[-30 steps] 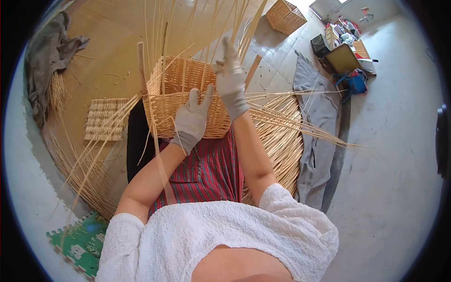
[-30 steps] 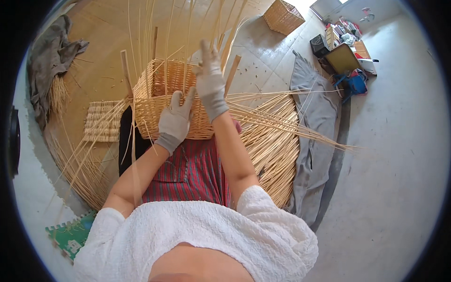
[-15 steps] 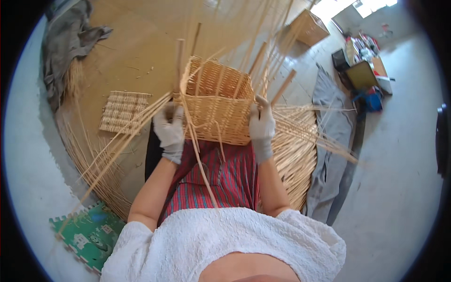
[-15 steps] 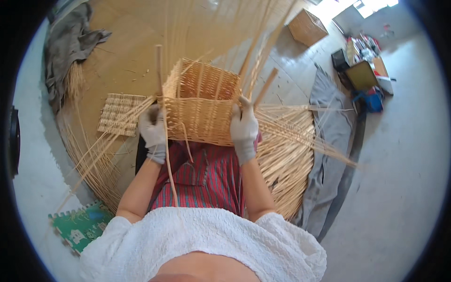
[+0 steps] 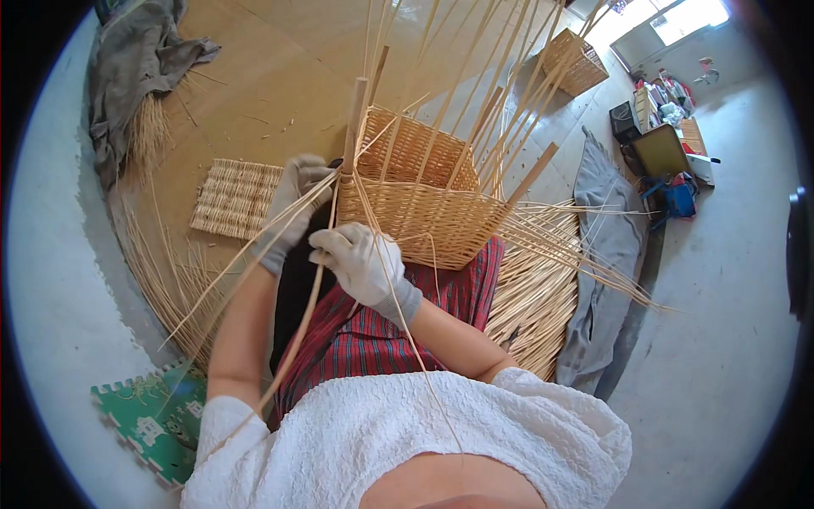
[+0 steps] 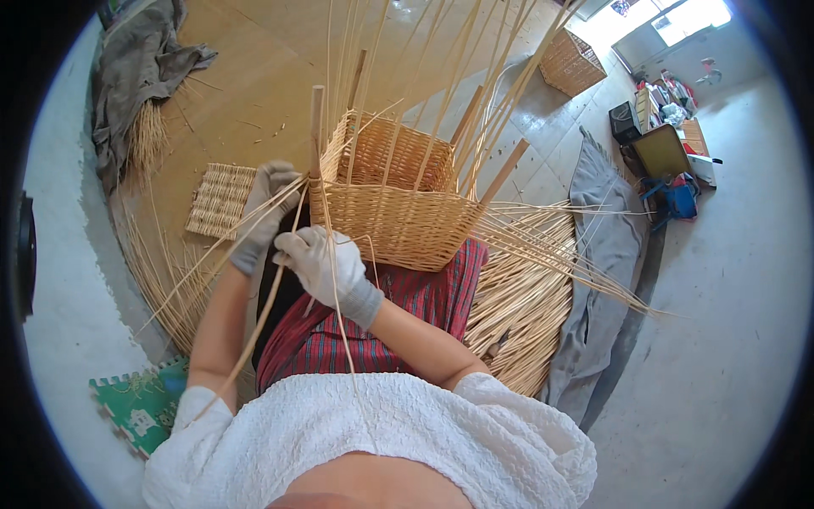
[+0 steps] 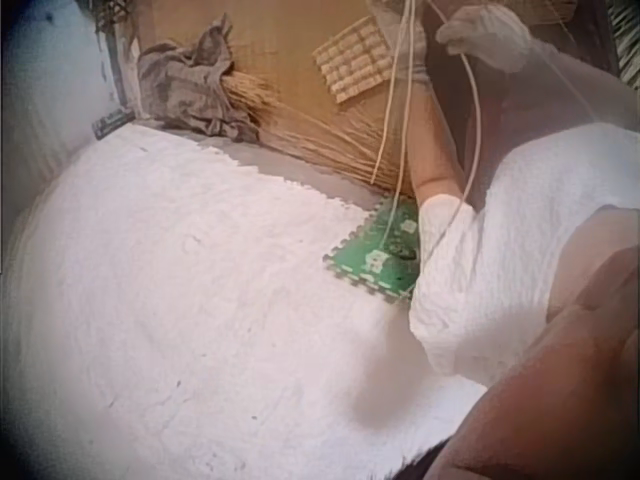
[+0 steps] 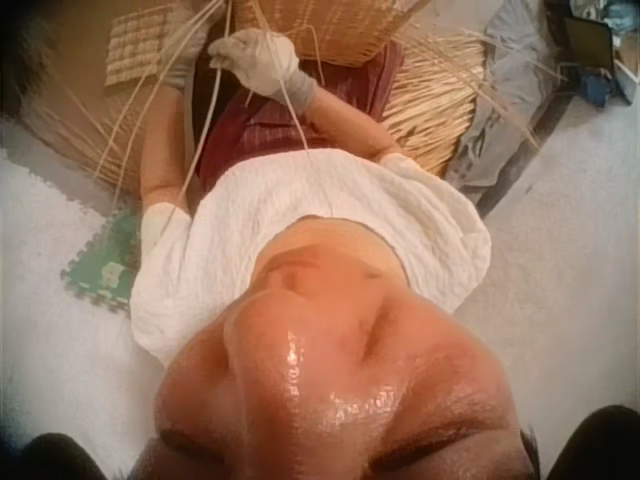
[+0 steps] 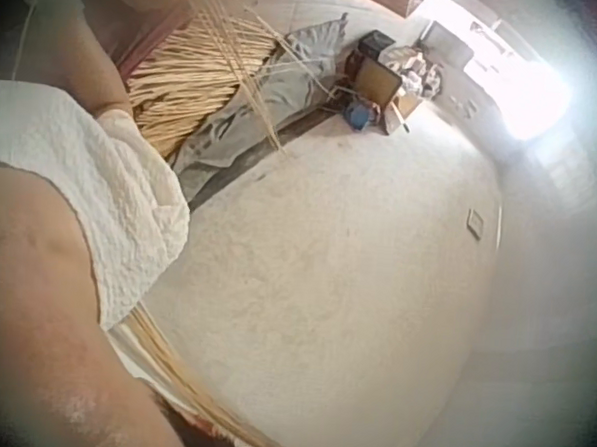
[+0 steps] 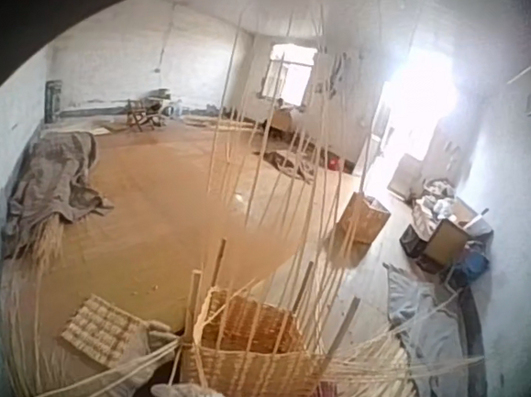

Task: The person weaves a basket by hand, interlacing thin bamboo strips through a vertical frame. They manipulate the strips to form a tight weave, occasionally adjusting the basket's position and checking the alignment of the materials.

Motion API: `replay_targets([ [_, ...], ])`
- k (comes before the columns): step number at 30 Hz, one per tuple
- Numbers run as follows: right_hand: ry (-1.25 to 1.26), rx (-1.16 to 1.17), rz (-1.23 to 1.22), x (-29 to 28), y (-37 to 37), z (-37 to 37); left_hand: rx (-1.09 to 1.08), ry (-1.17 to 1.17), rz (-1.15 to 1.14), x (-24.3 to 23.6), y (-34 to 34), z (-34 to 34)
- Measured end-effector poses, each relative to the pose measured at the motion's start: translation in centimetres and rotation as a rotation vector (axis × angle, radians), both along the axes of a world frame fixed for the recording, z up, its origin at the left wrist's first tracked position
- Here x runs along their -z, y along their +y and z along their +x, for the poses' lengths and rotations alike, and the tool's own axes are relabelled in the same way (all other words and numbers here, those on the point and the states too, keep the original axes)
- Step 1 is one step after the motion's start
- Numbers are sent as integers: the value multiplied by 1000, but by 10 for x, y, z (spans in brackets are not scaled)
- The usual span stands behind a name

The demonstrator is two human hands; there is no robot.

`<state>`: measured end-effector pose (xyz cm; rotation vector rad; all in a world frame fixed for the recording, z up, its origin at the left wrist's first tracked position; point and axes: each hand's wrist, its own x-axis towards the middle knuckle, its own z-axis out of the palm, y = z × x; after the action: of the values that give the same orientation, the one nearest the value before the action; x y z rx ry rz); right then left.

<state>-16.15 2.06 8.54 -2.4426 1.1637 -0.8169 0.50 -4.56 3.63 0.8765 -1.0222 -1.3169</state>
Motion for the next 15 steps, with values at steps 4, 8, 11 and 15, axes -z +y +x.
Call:
replay_targets([
  [4,-179,71,91,3,17,-45,495,-213,101,-30,-50,13],
  [8,-763,419,325,29,-14,-89,602,-215,-62,-13,-67,13],
  [11,-1044,598,383,33,-47,-83,464,-144,8,-7,-47,-4],
  [15,-142,413,-390,-31,-116,-37,271,-133,35,7,-28,-21],
])
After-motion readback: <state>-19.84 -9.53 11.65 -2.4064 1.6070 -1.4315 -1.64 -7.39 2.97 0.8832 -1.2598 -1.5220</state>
